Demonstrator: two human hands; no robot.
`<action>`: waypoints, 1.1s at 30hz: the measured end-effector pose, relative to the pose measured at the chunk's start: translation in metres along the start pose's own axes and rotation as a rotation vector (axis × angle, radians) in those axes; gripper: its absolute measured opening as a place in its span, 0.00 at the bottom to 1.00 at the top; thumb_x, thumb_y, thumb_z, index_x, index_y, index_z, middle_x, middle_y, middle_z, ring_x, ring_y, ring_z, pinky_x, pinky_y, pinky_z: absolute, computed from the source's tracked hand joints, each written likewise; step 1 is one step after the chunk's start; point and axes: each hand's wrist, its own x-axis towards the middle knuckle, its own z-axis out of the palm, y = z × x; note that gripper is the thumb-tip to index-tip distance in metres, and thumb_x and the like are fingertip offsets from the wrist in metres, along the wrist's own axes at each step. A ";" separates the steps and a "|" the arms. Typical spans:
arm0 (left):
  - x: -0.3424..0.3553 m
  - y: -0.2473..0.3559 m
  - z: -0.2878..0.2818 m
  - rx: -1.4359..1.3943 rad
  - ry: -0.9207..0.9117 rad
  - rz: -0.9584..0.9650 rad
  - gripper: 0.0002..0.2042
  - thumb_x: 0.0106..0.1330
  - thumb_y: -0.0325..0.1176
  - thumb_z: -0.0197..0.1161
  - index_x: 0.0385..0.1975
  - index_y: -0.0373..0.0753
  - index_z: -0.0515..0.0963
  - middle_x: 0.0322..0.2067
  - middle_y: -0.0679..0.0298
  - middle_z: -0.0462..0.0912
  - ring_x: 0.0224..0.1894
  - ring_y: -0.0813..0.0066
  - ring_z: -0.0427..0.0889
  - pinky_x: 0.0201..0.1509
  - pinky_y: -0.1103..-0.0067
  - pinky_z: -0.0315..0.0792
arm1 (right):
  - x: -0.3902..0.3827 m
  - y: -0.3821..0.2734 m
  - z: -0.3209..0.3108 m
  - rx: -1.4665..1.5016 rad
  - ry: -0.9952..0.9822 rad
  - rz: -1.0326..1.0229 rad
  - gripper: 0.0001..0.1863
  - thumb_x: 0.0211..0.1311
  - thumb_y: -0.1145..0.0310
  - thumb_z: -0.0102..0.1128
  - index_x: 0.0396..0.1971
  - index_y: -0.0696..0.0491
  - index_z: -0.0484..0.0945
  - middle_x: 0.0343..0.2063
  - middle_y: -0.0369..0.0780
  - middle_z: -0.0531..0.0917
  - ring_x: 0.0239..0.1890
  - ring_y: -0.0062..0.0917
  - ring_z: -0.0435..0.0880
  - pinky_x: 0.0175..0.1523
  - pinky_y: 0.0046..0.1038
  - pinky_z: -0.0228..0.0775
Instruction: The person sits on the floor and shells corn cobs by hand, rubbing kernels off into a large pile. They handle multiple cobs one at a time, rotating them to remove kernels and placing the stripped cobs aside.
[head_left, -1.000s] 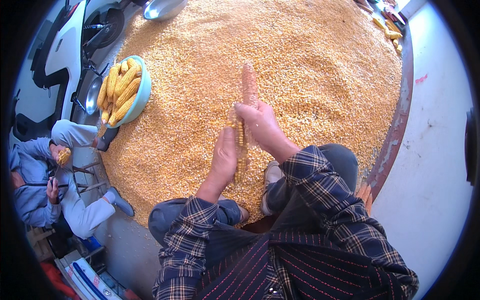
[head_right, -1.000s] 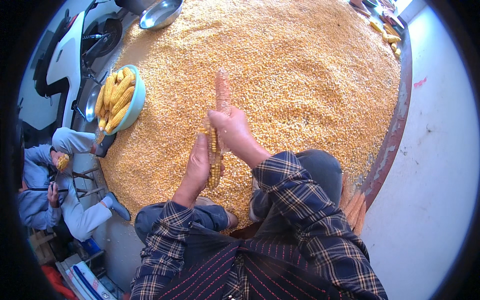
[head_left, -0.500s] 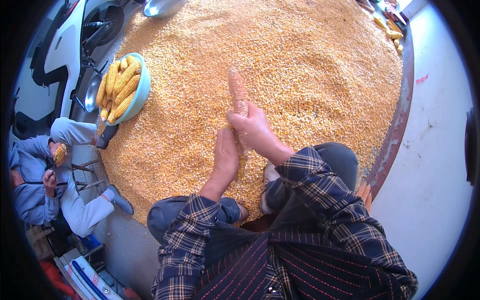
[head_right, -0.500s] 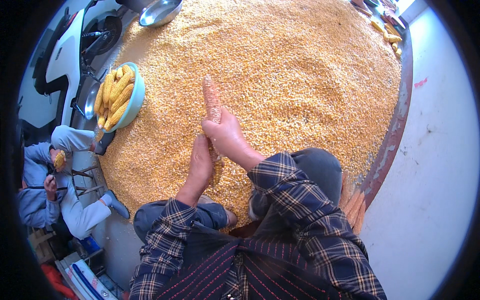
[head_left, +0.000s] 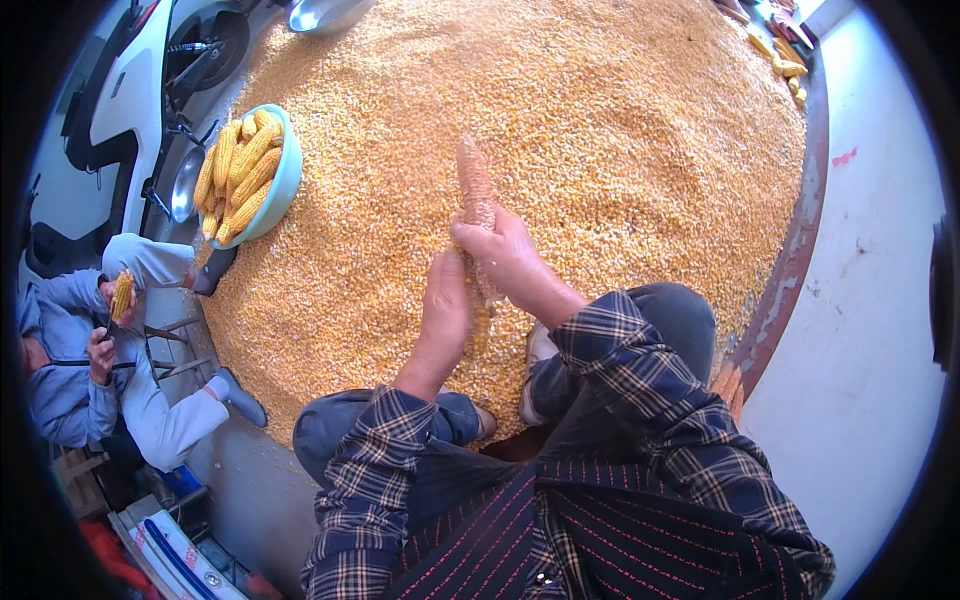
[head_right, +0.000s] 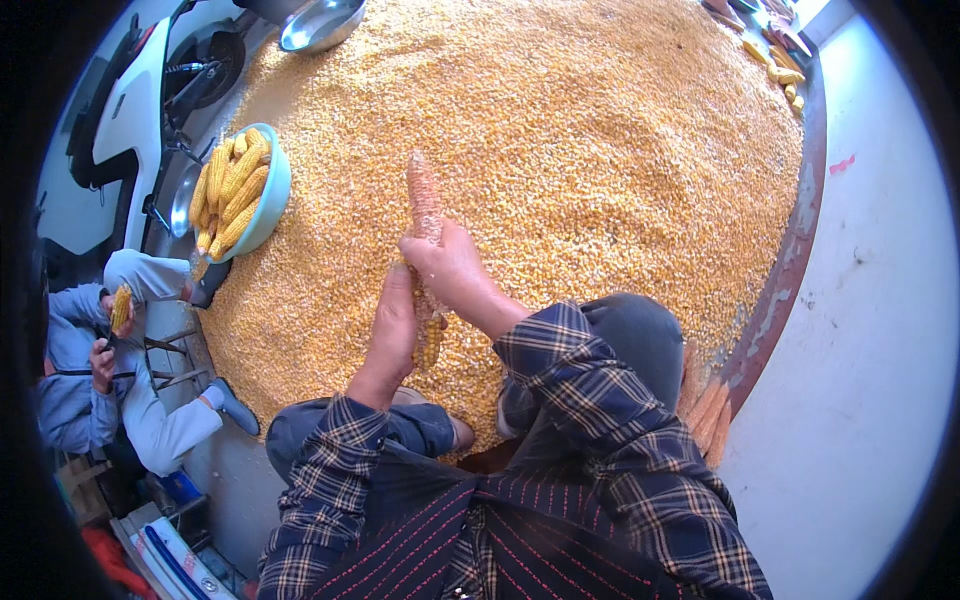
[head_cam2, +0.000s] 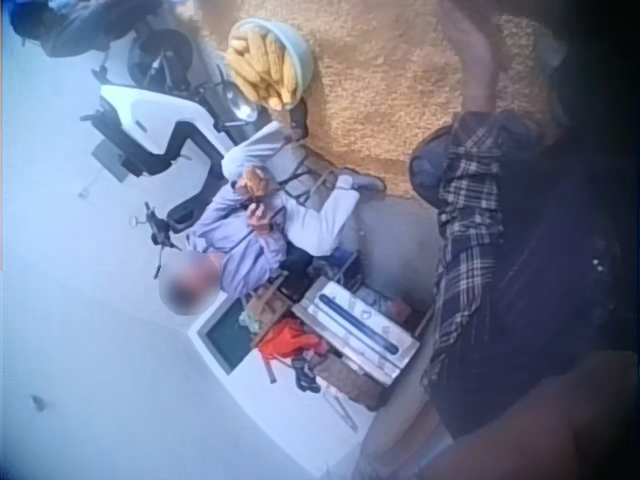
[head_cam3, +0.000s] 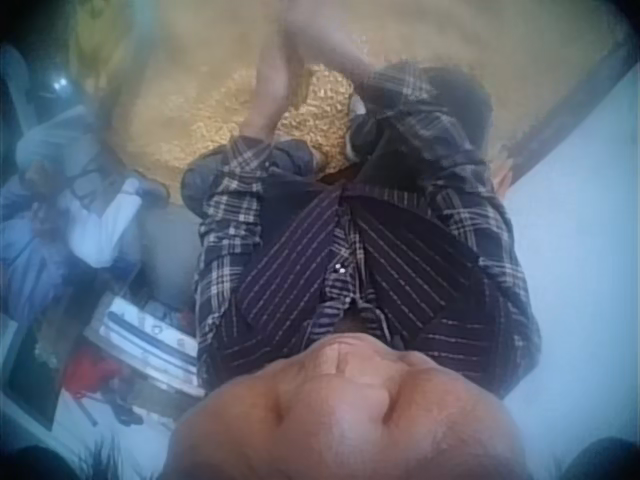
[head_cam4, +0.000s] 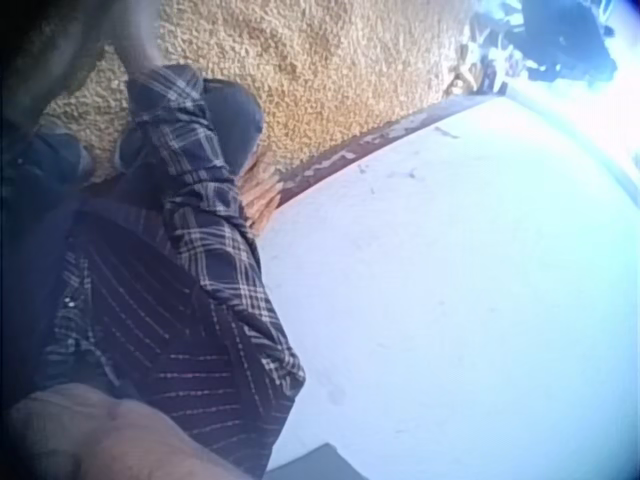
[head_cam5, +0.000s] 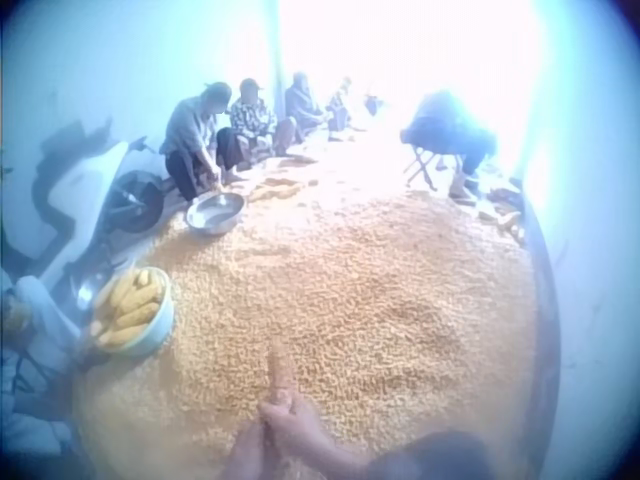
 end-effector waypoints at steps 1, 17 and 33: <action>0.001 -0.001 0.000 0.037 0.000 -0.014 0.22 0.72 0.52 0.35 0.47 0.40 0.67 0.31 0.65 0.77 0.26 0.79 0.75 0.27 0.81 0.73 | 0.002 0.000 -0.002 -0.057 0.001 -0.028 0.12 0.54 0.64 0.58 0.30 0.59 0.74 0.23 0.37 0.77 0.26 0.20 0.73 0.30 0.29 0.66; 0.001 0.004 0.001 0.053 -0.025 -0.112 0.19 0.72 0.50 0.39 0.44 0.40 0.66 0.30 0.65 0.75 0.27 0.79 0.75 0.26 0.82 0.73 | 0.012 0.002 -0.010 0.002 0.105 0.064 0.14 0.57 0.62 0.57 0.33 0.58 0.74 0.26 0.36 0.76 0.26 0.21 0.73 0.30 0.27 0.65; 0.005 -0.011 -0.003 0.115 0.079 -0.019 0.18 0.72 0.51 0.40 0.45 0.42 0.62 0.32 0.65 0.71 0.27 0.79 0.73 0.24 0.79 0.74 | 0.023 -0.002 -0.021 0.375 0.020 0.185 0.13 0.58 0.64 0.55 0.37 0.59 0.72 0.28 0.38 0.76 0.28 0.25 0.75 0.31 0.30 0.68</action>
